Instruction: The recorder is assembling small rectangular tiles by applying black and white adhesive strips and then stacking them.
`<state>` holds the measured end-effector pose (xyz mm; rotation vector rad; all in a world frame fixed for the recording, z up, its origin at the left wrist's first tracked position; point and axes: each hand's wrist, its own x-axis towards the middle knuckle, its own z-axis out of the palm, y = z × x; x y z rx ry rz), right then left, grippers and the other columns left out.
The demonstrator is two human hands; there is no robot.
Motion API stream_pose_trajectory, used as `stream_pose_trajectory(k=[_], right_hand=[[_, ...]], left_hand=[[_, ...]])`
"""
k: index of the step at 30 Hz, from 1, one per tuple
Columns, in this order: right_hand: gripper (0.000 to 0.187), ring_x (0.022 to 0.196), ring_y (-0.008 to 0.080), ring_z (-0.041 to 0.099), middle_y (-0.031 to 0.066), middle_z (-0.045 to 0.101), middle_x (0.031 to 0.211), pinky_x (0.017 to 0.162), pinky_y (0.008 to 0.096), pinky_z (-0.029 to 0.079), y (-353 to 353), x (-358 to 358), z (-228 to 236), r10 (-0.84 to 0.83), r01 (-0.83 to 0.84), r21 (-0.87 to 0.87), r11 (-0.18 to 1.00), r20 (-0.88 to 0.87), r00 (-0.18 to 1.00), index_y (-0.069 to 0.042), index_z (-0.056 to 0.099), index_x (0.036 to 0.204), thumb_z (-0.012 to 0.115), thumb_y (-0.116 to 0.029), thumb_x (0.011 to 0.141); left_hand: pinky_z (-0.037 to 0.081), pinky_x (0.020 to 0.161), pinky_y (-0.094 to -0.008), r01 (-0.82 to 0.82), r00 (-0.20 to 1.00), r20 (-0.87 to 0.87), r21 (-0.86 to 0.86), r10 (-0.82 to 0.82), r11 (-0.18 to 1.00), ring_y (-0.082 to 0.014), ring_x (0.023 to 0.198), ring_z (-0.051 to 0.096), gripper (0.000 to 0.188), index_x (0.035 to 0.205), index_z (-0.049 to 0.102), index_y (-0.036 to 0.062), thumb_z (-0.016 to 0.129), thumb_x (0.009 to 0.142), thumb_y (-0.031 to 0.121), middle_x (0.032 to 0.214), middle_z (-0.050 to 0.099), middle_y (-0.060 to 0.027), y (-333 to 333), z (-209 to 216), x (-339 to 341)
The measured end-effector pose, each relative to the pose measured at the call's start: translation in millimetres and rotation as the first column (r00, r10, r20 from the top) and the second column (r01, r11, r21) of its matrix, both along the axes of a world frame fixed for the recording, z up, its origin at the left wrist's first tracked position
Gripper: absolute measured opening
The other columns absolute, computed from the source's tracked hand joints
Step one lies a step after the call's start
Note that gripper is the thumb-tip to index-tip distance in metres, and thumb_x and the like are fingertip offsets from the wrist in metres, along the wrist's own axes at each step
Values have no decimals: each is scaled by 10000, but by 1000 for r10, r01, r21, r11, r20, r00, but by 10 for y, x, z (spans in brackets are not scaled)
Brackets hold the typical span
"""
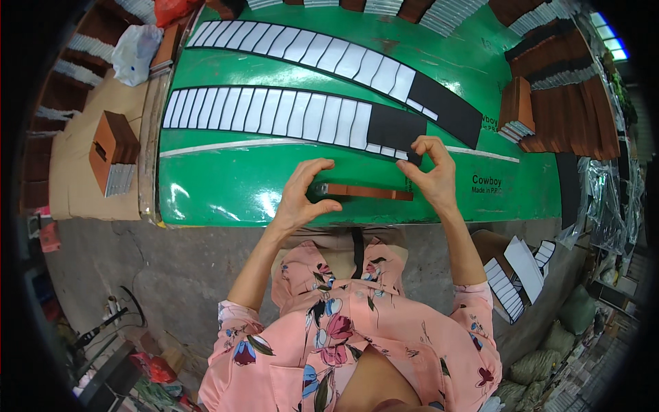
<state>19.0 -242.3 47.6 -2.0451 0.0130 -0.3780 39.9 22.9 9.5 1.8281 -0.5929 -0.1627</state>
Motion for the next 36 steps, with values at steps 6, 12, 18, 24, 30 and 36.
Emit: stream_pose_trajectory(k=[6, 12, 18, 24, 30, 36], right_hand=[[185, 710, 160, 576, 52, 578, 812, 724, 307, 486, 303, -145, 257, 99, -53, -334, 941, 121, 988, -26, 558, 777, 713, -21, 677], [130, 679, 179, 595, 30, 603, 760, 901, 450, 407, 534, -268, 391, 320, -322, 32, 946, -236, 918, -49, 606, 820, 694, -89, 734], [171, 796, 214, 582, 24, 610, 806, 981, 471, 318, 601, -265, 490, 415, -447, -204, 871, -182, 891, -80, 610, 822, 717, -128, 697], [229, 829, 217, 580, 30, 623, 858, 968, 508, 323, 611, -342, 494, 402, -419, -39, 907, -215, 890, -101, 636, 909, 720, -127, 697], [331, 803, 203, 577, 15, 627, 893, 900, 483, 399, 672, -441, 491, 171, -164, -173, 971, 24, 985, -111, 652, 1001, 732, -149, 682], [254, 708, 160, 544, -21, 604, 826, 776, 390, 480, 752, -433, 391, 280, 25, -659, 752, 354, 892, -126, 677, 900, 712, -137, 649]], left_hand=[[410, 911, -354, -5, 1000, -19, -34, 5, 999, -257, 1107, 509, 782, 1200, 519, 53, 811, 584, 436, 1185, 548, -98, -25, -33, -64], [395, 902, -391, -102, 969, 211, -119, 125, 988, -264, 1054, 486, 540, 1101, 594, 66, 785, 667, 324, 1101, 546, -83, -26, 350, -146], [346, 786, -360, -73, 897, 434, -28, 78, 997, -220, 923, 532, 251, 812, 645, 101, 739, 580, 116, 986, 566, -24, -48, 531, -191], [375, 800, -364, -134, 887, 453, 69, 89, 989, -236, 901, 499, 219, 810, 635, 85, 716, 607, 73, 948, 530, -46, -32, 545, -271], [384, 805, -308, -237, 967, 85, -55, 241, 970, -194, 897, 485, 123, 807, 618, 42, 675, 699, 38, 966, 487, -70, -137, 549, -414], [390, 782, -267, -270, 944, -254, -233, 209, 934, -139, 879, 465, 88, 816, 610, 11, 651, 738, 6, 971, 475, -51, -218, 561, -450]])
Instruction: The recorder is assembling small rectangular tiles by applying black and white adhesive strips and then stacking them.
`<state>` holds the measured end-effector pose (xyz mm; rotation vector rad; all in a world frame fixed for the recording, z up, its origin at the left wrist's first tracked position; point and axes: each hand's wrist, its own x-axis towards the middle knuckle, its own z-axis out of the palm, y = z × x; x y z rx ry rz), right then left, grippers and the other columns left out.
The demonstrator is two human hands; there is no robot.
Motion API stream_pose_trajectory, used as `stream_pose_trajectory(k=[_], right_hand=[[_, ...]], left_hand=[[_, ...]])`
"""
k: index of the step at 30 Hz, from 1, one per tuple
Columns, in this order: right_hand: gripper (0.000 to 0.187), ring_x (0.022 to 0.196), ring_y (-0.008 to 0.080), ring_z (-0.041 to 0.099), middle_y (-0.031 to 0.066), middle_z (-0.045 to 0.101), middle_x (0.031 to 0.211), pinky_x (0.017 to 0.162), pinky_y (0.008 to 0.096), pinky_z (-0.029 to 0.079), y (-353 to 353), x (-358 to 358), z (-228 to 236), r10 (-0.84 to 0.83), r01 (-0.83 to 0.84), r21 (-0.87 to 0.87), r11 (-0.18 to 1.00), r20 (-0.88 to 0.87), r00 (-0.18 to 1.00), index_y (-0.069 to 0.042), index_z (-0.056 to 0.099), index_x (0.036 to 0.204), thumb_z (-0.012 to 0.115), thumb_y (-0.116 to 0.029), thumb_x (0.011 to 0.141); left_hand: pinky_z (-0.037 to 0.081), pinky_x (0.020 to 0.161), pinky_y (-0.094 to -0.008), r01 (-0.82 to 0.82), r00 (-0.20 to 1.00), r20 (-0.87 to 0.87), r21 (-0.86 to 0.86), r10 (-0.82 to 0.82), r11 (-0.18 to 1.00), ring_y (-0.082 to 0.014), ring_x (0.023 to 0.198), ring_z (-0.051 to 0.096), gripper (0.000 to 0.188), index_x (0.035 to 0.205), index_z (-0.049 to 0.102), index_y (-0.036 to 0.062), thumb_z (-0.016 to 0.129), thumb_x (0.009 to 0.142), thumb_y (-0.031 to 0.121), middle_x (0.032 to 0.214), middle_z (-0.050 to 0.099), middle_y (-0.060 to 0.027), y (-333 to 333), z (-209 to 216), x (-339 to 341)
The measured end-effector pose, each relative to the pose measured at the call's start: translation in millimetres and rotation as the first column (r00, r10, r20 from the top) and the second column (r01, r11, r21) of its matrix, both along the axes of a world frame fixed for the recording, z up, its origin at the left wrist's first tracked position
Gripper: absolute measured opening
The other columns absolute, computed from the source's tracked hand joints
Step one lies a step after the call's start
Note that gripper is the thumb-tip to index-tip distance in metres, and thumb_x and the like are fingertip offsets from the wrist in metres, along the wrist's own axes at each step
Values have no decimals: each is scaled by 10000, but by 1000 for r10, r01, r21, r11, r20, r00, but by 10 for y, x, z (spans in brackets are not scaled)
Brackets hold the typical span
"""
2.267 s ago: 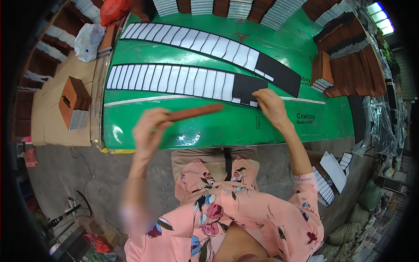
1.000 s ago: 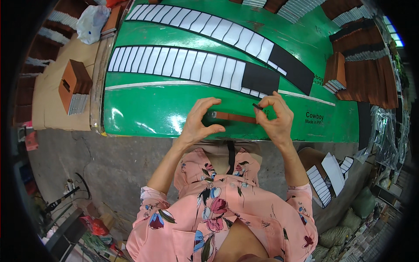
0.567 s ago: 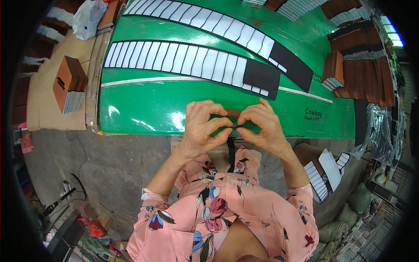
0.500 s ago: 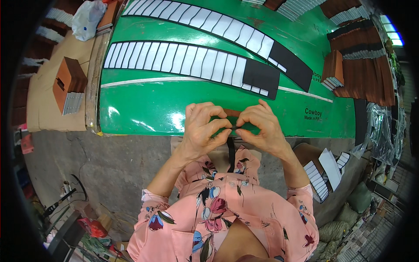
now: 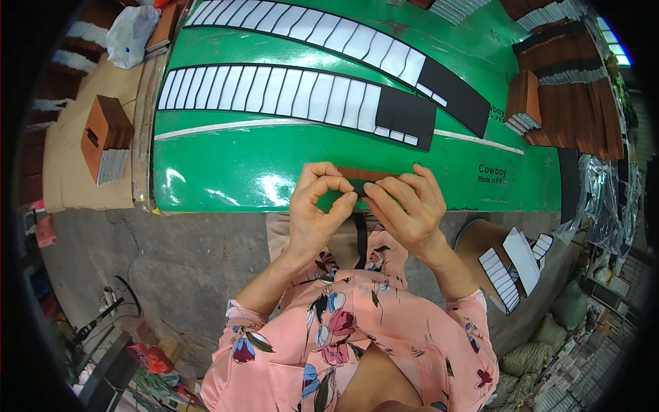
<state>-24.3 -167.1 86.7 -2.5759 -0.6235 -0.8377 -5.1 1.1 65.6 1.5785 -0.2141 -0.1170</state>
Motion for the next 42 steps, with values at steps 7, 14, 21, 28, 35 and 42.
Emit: stream_pose_trajectory(k=[7, 14, 21, 28, 35, 42], right_hand=[[237, 693, 158, 542, -6, 597, 812, 730, 371, 503, 53, 58, -8, 41, -39, -25, 999, 66, 997, -100, 670, 873, 673, -107, 635], [235, 712, 201, 559, 36, 597, 824, 694, 356, 507, 40, 121, 2, 61, -60, 47, 997, -32, 998, -76, 662, 866, 701, -39, 637], [240, 753, 205, 584, 69, 639, 841, 636, 308, 480, -18, 155, -50, 97, 211, 437, 874, -582, 807, -31, 663, 891, 748, -59, 668], [228, 728, 195, 591, 61, 644, 816, 616, 301, 471, 92, 218, -113, 112, 187, 448, 875, -560, 821, -37, 663, 874, 747, -60, 663], [226, 689, 192, 579, 46, 627, 770, 589, 302, 454, 102, 252, -158, 111, 143, 390, 909, -559, 821, -47, 667, 846, 760, -82, 644], [214, 678, 196, 558, 43, 624, 770, 592, 306, 441, 104, 276, -171, 128, 121, 389, 913, -555, 822, -47, 678, 834, 762, -104, 646]], left_hand=[[378, 743, -230, -18, 969, -245, -124, -14, 992, -111, 865, 451, 102, 834, 607, 0, 655, 744, -3, 973, 466, -36, 50, -23, -28], [400, 790, -256, -101, 995, -14, 18, 101, 995, -137, 948, 482, 259, 1047, 597, 12, 630, 790, 21, 1077, 503, -59, 88, 25, -37], [408, 864, -281, 24, 998, 58, 168, -34, 985, -176, 1052, 516, 398, 1161, 568, 35, 660, 775, 47, 1151, 553, -88, 247, -410, 170], [442, 820, -282, 67, 995, 73, 90, -74, 994, -191, 951, 566, 293, 1041, 630, 43, 692, 755, 57, 1054, 596, -85, 164, -566, 207], [453, 780, -273, 57, 993, 97, 58, -63, 997, -174, 897, 574, 260, 1004, 637, 37, 699, 754, 69, 1007, 604, -74, 150, -615, 215], [458, 768, -301, 43, 996, 77, 28, -45, 999, -208, 901, 563, 253, 983, 645, 36, 702, 736, 39, 977, 623, -76, 139, -585, 213]])
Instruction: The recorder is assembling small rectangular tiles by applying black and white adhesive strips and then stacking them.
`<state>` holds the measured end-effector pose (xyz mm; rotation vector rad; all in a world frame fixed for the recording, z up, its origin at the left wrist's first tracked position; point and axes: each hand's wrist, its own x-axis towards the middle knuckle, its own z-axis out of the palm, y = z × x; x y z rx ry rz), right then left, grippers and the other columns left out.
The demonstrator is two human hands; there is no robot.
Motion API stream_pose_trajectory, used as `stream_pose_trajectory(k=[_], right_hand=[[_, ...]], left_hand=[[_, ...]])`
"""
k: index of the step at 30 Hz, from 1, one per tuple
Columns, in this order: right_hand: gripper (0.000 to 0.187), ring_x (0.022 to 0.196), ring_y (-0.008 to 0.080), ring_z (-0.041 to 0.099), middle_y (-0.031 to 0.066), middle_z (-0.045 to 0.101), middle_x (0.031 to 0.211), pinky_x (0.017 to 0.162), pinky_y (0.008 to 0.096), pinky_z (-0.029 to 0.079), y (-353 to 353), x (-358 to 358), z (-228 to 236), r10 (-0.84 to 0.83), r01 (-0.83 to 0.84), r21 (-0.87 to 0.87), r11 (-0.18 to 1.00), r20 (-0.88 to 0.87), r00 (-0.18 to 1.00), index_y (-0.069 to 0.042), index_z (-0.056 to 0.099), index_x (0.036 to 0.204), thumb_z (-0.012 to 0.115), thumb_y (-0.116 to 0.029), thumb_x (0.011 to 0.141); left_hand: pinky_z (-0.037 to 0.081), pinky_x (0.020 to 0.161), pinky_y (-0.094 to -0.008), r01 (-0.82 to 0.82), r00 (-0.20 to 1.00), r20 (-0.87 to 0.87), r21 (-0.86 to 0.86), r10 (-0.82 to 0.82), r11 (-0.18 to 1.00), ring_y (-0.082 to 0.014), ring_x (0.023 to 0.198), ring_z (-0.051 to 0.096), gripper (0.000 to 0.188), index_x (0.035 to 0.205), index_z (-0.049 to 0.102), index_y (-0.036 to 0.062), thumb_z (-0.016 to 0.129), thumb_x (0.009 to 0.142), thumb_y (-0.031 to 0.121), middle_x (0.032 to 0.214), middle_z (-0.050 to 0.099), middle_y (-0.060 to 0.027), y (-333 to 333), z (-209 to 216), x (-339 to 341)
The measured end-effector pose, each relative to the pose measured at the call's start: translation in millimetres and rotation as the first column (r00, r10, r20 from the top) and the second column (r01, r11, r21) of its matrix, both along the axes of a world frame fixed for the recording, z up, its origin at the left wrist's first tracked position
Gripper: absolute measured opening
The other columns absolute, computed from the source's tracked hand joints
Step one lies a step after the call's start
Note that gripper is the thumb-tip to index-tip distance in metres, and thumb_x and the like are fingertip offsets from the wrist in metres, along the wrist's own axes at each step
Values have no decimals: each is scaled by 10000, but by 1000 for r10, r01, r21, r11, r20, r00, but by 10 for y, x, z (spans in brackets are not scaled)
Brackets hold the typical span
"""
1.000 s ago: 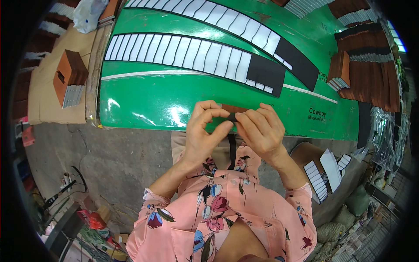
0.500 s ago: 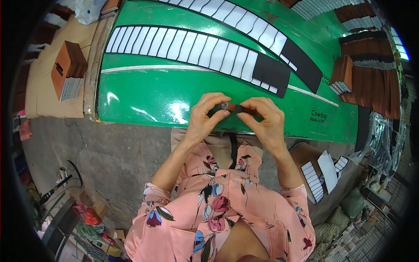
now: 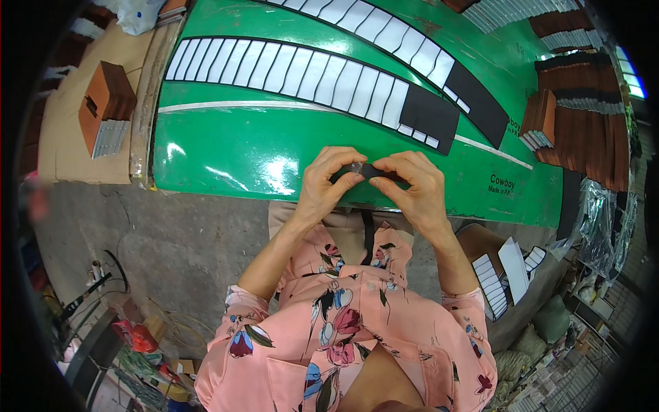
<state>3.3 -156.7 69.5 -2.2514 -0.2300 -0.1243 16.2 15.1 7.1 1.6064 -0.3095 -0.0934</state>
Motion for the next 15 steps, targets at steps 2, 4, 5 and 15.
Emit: stream_pose_trajectory(k=[2, 4, 5, 15], right_hand=[[214, 679, 197, 553, 47, 625, 779, 595, 307, 437, -9, 8, 6, 2, -2, -31, 1000, 14, 1000, -47, 682, 841, 760, -108, 651], [215, 682, 198, 554, 49, 626, 783, 595, 308, 437, -7, 15, 13, 4, -4, -35, 999, 19, 1000, -47, 683, 844, 759, -108, 653], [216, 684, 199, 556, 51, 627, 788, 596, 308, 437, -6, 18, 15, 7, -6, -39, 999, 23, 1000, -48, 685, 848, 758, -109, 655], [216, 698, 204, 560, 55, 628, 796, 612, 312, 444, -16, 29, 13, 27, -26, -42, 999, 33, 999, -49, 687, 859, 754, -113, 663]], left_hand=[[458, 763, -297, -3, 1000, 23, 9, 3, 1000, -206, 894, 562, 252, 984, 645, 37, 701, 738, 41, 976, 623, -76, -3, -4, 2], [458, 763, -297, -4, 1000, 16, 5, 4, 1000, -207, 891, 562, 251, 983, 646, 36, 701, 738, 42, 975, 623, -76, -7, -6, 0], [458, 762, -297, -5, 1000, 10, 1, 5, 1000, -207, 888, 562, 249, 982, 646, 36, 701, 738, 43, 974, 624, -76, -7, -4, -1], [457, 761, -300, -10, 1000, 12, 22, 10, 1000, -210, 886, 562, 250, 974, 647, 34, 705, 732, 50, 966, 626, -77, -7, -4, -1]])
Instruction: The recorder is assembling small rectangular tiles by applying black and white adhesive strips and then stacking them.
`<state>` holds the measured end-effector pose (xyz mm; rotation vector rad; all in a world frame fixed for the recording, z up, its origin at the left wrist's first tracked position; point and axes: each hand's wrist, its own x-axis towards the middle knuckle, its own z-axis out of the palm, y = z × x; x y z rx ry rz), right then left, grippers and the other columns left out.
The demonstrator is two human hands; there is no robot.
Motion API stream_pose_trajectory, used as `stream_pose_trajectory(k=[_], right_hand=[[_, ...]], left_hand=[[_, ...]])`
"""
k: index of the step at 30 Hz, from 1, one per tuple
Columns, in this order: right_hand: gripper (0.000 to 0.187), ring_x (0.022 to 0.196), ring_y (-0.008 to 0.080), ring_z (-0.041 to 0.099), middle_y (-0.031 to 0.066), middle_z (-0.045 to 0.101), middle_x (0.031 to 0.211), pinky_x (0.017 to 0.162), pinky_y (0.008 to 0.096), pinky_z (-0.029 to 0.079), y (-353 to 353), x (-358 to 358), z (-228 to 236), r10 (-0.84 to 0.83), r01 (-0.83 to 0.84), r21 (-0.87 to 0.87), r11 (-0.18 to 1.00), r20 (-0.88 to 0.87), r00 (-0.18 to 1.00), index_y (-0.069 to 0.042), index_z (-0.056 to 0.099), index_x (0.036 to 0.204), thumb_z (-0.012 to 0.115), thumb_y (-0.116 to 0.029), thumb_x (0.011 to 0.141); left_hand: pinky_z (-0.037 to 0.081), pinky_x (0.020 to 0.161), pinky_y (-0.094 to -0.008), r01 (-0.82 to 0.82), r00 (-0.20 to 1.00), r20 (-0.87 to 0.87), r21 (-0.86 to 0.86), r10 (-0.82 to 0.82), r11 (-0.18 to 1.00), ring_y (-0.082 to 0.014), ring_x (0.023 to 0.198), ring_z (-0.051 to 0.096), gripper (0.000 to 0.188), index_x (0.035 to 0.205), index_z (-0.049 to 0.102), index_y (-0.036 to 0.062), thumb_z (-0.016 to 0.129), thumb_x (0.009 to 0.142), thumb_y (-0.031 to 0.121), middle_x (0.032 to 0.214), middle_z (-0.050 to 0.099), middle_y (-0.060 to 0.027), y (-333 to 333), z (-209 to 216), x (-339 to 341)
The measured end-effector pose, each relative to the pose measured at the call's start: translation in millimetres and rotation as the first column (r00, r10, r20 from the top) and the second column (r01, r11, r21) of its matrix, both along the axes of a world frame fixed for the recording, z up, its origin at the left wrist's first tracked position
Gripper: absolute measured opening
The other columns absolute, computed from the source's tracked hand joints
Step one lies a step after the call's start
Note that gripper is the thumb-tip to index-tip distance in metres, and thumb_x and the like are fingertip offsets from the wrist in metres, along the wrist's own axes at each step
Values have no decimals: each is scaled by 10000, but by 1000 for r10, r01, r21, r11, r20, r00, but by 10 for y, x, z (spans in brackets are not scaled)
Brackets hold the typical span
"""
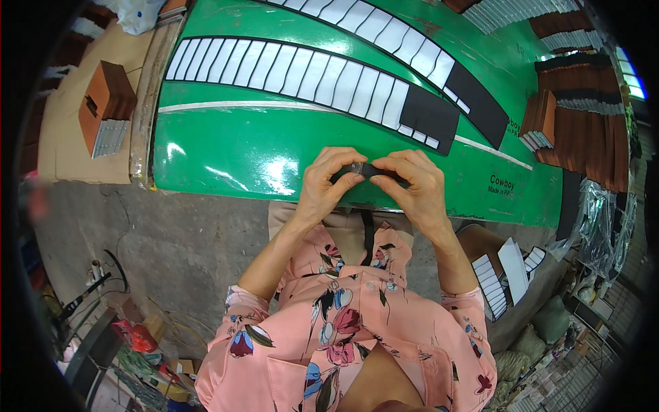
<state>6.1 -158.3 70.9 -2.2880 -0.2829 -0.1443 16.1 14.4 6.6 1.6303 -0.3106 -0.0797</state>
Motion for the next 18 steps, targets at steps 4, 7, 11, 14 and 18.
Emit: stream_pose_trajectory(k=[4, 7, 11, 14, 18], right_hand=[[214, 695, 205, 558, 56, 625, 793, 606, 313, 442, 1, -6, -6, -3, 3, 6, 1000, -1, 1000, -48, 685, 856, 753, -114, 663], [211, 689, 206, 554, 55, 623, 790, 603, 315, 441, 11, -10, -16, -9, 9, 2, 1000, 7, 1000, -48, 683, 850, 753, -114, 663], [204, 682, 207, 548, 53, 618, 785, 598, 318, 439, 11, -6, -10, -1, 2, -22, 1000, 39, 999, -49, 679, 843, 752, -114, 664], [201, 678, 208, 545, 52, 613, 781, 595, 319, 438, 13, -2, -14, 2, -1, -18, 1000, 43, 999, -51, 679, 843, 750, -109, 664], [201, 677, 207, 544, 50, 610, 780, 594, 318, 438, 18, -5, 2, 4, -2, -33, 999, 43, 999, -54, 679, 845, 749, -104, 663]], left_hand=[[460, 766, -289, 13, 1000, 16, 6, -13, 1000, -198, 889, 571, 247, 982, 640, 32, 702, 745, 62, 984, 616, -82, 8, -27, 3], [463, 770, -276, 21, 999, 31, 24, -22, 999, -184, 894, 578, 242, 988, 635, 30, 696, 757, 67, 1007, 605, -87, 13, -18, 2], [461, 778, -277, 27, 999, 32, 26, -28, 999, -182, 901, 575, 240, 988, 634, 27, 690, 756, 51, 1008, 603, -88, 18, -21, 10], [461, 782, -277, 26, 999, 33, 22, -27, 999, -182, 905, 574, 238, 986, 635, 26, 686, 755, 43, 1007, 604, -88, 18, -30, 7], [461, 783, -277, 26, 999, 22, 18, -26, 999, -182, 907, 575, 234, 983, 637, 26, 684, 754, 40, 1008, 604, -86, 12, -36, 4]])
